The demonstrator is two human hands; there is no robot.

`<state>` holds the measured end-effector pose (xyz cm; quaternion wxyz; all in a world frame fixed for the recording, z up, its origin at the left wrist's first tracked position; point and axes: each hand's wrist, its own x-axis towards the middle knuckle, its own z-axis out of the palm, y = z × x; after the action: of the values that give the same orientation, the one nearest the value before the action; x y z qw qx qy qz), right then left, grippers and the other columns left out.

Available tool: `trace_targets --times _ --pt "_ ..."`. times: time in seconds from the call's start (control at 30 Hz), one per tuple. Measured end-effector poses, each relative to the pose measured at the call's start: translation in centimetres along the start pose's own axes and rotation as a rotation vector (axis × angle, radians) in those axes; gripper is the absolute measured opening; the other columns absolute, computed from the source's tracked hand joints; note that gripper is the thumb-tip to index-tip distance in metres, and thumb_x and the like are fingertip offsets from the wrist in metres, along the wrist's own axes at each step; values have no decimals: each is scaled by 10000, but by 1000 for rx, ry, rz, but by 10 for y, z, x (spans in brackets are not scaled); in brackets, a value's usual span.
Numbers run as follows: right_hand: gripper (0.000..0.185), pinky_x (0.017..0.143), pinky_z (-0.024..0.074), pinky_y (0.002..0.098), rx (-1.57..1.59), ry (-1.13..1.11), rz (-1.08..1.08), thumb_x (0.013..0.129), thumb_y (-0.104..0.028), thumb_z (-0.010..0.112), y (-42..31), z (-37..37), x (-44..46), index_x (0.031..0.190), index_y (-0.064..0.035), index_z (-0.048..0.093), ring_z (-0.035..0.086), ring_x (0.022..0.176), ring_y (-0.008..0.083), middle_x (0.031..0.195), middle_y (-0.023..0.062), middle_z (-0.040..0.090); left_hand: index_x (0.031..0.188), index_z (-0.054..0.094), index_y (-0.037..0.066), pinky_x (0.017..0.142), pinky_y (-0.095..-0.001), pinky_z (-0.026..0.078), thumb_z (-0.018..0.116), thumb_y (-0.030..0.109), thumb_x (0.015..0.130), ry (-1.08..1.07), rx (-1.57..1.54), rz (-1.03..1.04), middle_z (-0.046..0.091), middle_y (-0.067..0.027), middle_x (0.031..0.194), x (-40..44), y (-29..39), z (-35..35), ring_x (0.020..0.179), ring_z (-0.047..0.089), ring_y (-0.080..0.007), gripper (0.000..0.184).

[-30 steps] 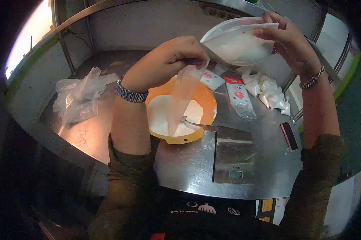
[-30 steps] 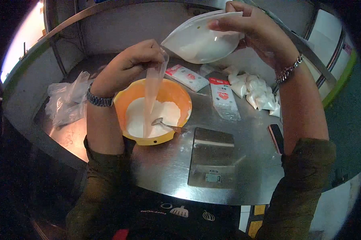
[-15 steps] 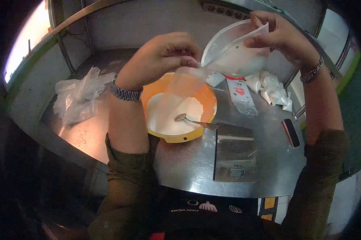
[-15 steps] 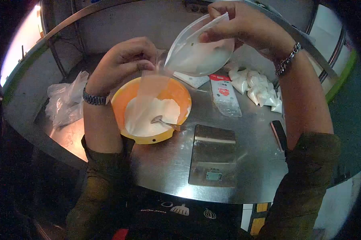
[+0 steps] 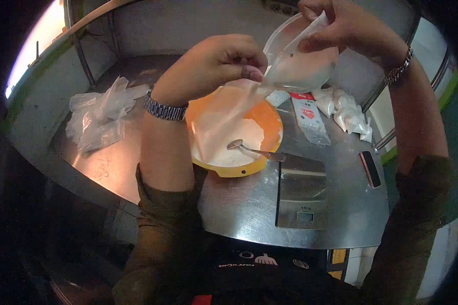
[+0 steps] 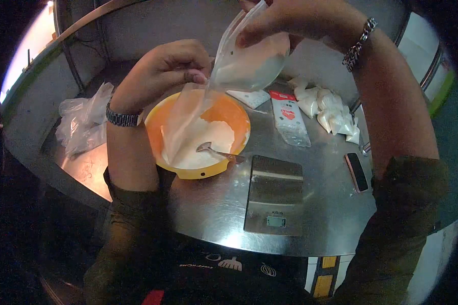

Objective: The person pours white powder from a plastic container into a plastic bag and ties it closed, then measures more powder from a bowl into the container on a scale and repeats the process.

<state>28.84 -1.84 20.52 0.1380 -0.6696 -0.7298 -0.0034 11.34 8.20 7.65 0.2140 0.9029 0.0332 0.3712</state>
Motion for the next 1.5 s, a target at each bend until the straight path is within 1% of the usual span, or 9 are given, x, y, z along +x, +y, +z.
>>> trace_targets --times 0.07,0.4,0.5,0.57,0.77,1.0,1.07,1.37,1.5 --pt "352 536 337 265 -26 -106 -215 679 -331 764 19 -6 11 662 -79 519 421 584 82 610 -31 466 828 582 -3 699 -240 427 645 100 797 14 -49 -10 523 -31 812 -1 -2 1 772 523 -107 124" --pt "337 556 369 273 -31 -212 -269 684 -307 763 -8 -1 11 709 -49 546 445 596 88 626 -21 488 829 578 -9 704 -240 448 640 71 788 47 -110 0 531 -31 808 -4 -4 0 781 538 -105 110" --pt "313 576 393 273 -210 190 -332 692 -278 760 -28 10 -9 754 -33 576 479 623 90 654 -9 532 827 581 -9 704 -240 447 642 72 782 44 -94 -48 527 -27 788 -4 1 -2 775 539 -105 110" --pt "303 591 409 274 -108 -244 -258 698 -262 759 -25 -12 9 802 -25 601 512 648 99 701 10 582 828 581 -12 698 -245 445 643 82 784 42 -20 -22 525 -26 776 -4 1 -3 759 535 -109 121" --pt "307 571 386 272 -112 -270 -397 697 -277 767 -12 -12 30 822 -50 603 486 621 87 671 -8 547 831 586 -11 708 -256 439 642 92 790 93 -128 -52 529 -28 787 -5 -4 -2 762 528 -118 124" --pt "323 565 373 282 -313 -209 -269 700 -314 768 -38 -14 21 805 -69 584 463 599 91 644 -15 508 855 595 -10 740 -259 450 638 90 801 103 -132 -38 561 -38 820 -6 -7 -3 803 550 -119 122" --pt "331 564 365 285 -476 -93 19 703 -328 762 -73 -4 6 769 -80 553 450 593 94 630 -14 484 856 597 -13 739 -260 452 638 98 805 130 -112 -24 574 -40 825 -6 -4 -2 803 555 -124 129" --pt "334 592 420 301 -450 -202 -227 700 -302 763 -46 -20 25 789 -82 527 498 632 103 674 0 534 871 599 -9 733 -262 453 627 91 808 175 -65 4 575 -37 802 -6 0 -3 797 556 -124 121" --pt "335 611 440 310 -468 -172 -121 694 -285 769 -72 -15 11 797 -78 526 517 654 107 701 10 559 881 601 -14 736 -258 455 624 80 806 155 3 16 580 -37 805 -5 -1 -4 798 560 -119 122"
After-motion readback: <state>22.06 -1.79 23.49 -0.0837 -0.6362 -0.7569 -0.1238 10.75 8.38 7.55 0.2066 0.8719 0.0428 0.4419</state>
